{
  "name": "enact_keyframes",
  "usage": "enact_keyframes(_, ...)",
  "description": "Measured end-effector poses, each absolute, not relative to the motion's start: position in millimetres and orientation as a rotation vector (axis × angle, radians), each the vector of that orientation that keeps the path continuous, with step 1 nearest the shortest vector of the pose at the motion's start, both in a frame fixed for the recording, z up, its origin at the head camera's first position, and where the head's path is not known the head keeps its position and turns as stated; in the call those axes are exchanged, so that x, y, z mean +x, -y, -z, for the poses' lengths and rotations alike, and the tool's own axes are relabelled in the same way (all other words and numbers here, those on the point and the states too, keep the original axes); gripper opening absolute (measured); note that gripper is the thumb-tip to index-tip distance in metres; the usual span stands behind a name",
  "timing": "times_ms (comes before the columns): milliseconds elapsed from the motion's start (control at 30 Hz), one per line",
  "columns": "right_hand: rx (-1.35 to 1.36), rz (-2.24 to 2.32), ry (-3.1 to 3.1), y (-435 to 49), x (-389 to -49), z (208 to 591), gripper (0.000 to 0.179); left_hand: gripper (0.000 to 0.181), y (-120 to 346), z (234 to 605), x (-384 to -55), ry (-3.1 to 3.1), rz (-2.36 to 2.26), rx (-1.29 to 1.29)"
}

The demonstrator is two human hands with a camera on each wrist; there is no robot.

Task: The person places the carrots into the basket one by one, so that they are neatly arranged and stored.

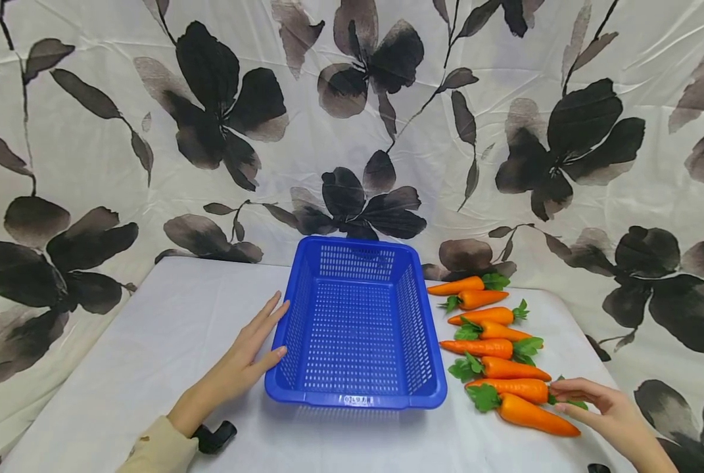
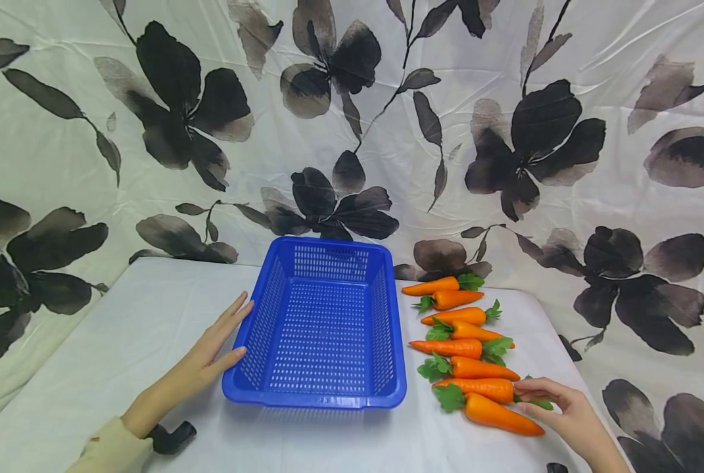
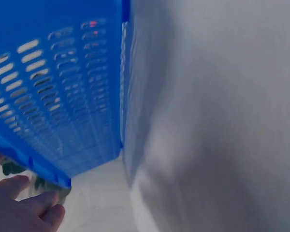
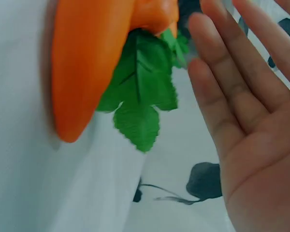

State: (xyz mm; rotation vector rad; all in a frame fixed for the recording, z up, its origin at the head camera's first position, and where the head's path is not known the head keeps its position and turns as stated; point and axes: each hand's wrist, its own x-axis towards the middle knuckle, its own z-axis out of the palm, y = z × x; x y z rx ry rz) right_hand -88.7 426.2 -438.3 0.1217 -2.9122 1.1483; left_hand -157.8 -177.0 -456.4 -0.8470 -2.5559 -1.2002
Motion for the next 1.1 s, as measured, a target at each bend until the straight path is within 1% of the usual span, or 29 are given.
enact_keyframes(100,0.111,-1.305,2.986,-431,-88,440,0.031,0.071,172,458,-156,2.55,1.227,-0.899)
enact_keyframes(267,0.133,-1.463,3.094,-439,-86,442,0.037,0.07,165,459,-153,2.517,1.287,-0.94)
enact_keyframes(433,0.204,-1.533,3.141,-448,-87,446,0.043,0.08,158,457,-149,2.514,1.358,-0.897)
enact_keyframes(533,0.231,-1.557,3.166,-454,-88,450,0.045,0.081,154,455,-147,2.527,1.382,-0.864)
enact_keyframes(633,0.241,-1.523,3.19,-454,-89,454,0.046,0.081,151,454,-145,2.527,1.398,-0.825)
enact_keyframes(800,0.166,-1.413,3.234,-451,-92,459,0.048,0.082,148,455,-140,2.529,1.381,-0.792)
enact_keyframes(1100,0.163,-1.279,3.244,-448,-91,459,0.044,0.084,146,453,-131,2.553,1.367,-0.753)
